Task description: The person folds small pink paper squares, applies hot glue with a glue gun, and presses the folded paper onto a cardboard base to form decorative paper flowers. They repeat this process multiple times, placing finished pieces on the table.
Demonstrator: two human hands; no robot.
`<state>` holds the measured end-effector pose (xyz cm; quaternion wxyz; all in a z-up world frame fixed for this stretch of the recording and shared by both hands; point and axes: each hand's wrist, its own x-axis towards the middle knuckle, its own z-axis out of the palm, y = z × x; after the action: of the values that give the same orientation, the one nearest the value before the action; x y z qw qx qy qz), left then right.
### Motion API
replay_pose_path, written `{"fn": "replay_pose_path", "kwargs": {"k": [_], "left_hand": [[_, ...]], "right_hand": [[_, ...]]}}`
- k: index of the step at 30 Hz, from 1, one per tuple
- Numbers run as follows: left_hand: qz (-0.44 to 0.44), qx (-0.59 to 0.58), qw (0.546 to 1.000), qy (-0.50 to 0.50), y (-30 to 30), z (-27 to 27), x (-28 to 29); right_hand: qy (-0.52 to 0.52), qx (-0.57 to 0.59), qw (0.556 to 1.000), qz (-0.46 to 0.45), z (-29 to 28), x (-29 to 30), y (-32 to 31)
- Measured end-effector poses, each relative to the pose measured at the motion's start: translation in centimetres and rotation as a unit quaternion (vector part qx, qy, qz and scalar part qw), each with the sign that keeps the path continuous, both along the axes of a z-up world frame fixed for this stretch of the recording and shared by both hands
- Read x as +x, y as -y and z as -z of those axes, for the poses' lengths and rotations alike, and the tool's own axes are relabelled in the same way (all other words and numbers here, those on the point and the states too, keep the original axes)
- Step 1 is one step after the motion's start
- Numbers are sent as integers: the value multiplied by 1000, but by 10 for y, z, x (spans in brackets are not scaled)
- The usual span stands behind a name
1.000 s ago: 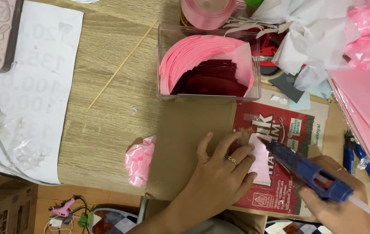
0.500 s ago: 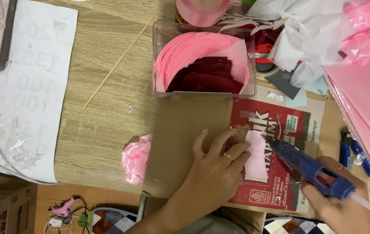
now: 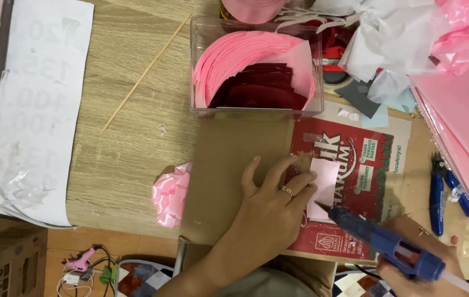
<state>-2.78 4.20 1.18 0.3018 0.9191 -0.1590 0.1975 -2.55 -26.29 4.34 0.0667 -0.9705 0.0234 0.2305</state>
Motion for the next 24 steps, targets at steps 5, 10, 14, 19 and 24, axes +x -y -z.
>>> {"fn": "replay_pose_path", "kwargs": {"k": [5, 10, 14, 19, 24], "left_hand": [[3, -5, 1000, -6, -1, -3, 0], [3, -32, 999, -8, 4, 4, -1], [9, -43, 999, -12, 4, 5, -1], [4, -39, 999, -4, 5, 7, 0], [5, -36, 999, -9, 5, 7, 0]], "right_hand": [[-27, 163, 983, 80, 1, -4, 1], [3, 219, 976, 1, 3, -9, -2], [10, 198, 980, -6, 3, -10, -6], [26, 208, 978, 4, -5, -11, -13], [60, 54, 996, -24, 0, -15, 6]]}}
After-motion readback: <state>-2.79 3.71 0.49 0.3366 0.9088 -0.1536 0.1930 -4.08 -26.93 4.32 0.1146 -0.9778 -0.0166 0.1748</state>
